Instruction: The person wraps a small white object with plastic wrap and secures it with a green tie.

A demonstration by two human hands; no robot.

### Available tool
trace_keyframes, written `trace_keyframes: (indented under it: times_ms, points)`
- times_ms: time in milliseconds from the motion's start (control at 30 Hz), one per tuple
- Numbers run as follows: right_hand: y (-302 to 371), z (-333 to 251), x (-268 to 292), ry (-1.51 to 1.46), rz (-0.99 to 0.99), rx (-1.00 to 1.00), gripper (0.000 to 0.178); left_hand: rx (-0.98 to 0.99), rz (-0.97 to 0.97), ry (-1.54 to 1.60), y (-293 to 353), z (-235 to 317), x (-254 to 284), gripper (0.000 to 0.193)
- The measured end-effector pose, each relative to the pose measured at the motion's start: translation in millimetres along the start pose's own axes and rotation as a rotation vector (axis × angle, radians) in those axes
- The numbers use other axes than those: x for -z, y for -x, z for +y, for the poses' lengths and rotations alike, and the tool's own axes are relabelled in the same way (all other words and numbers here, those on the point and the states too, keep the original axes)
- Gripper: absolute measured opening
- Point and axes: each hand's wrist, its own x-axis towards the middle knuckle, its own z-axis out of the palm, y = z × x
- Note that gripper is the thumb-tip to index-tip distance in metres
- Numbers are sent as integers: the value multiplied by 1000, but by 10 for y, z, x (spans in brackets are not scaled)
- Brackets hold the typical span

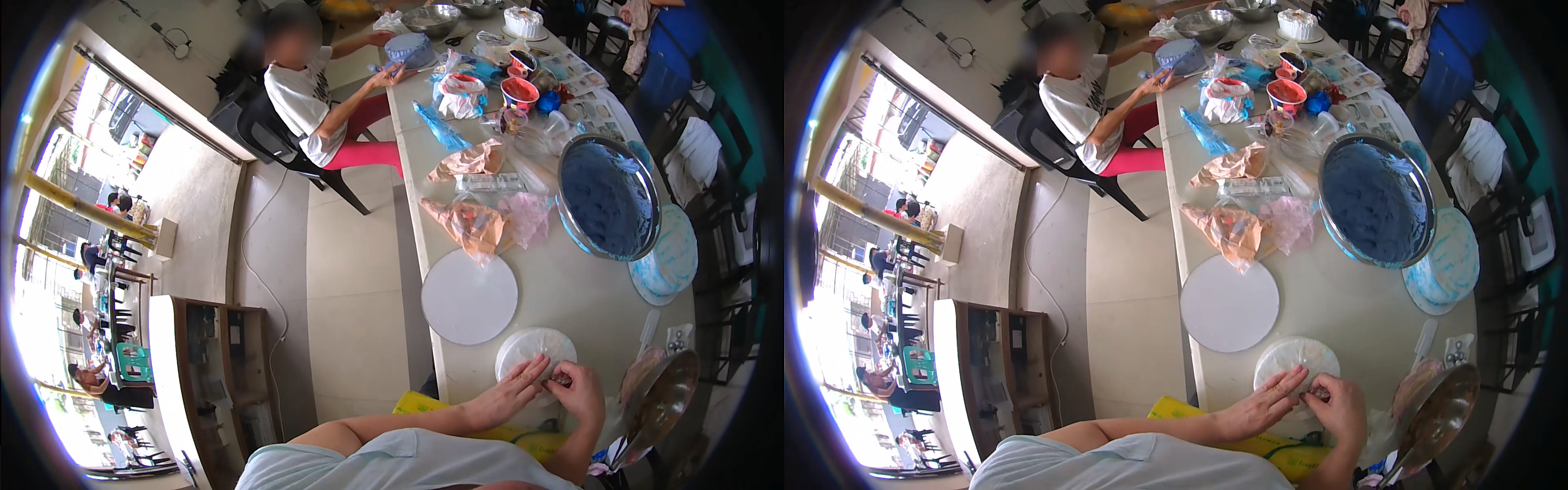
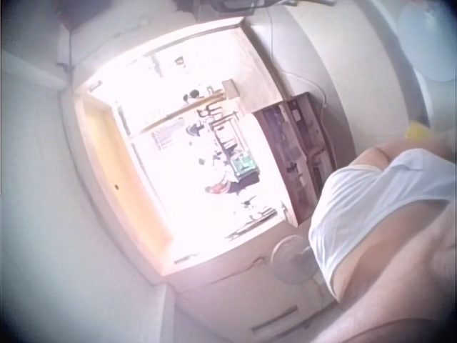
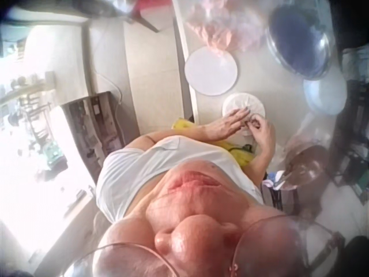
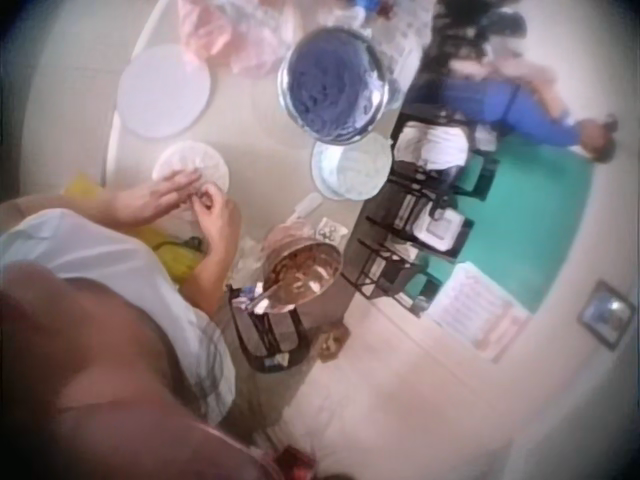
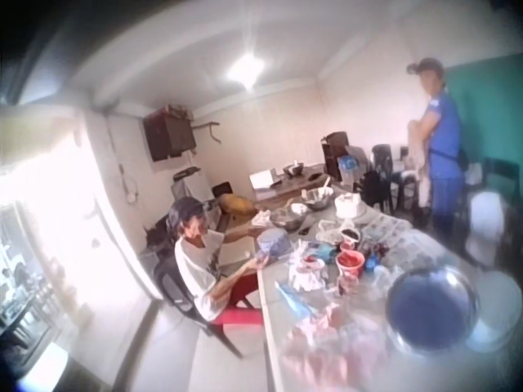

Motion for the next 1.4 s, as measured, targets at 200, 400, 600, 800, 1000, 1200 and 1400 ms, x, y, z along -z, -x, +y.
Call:
trace_keyframes:
  times_ms: [200, 400, 600, 800, 1000, 1200, 1400]
  points:
    - [-9, 96, -49, -80, 30, -10, 14, 18, -48, 21, -37, 28, 69, 29]
    - [-10, 158, -39, -300, 92, 2, 8, 24, -9, 57, -16, 25, 71, 31]
    - [35, 52, -8, -466, 22, -44, 8, 30, -20, 42, 0, 22, 77, 32]
    - [57, 309, 65, -319, 20, 29, 9, -70, 78, 50, -46, -37, 34, 31]
    - [-91, 339, 89, -180, -29, 85, 30, 46, 102, -32, -100, -40, -8, 36]
    - [105, 377, -13, -106, 20, 162, 26, 36, 89, -4, -141, 17, -25, 34]
    - [-62, 419, -69, -345, 3, 210, 19, -51, 101, -45, -104, -28, 9, 32]
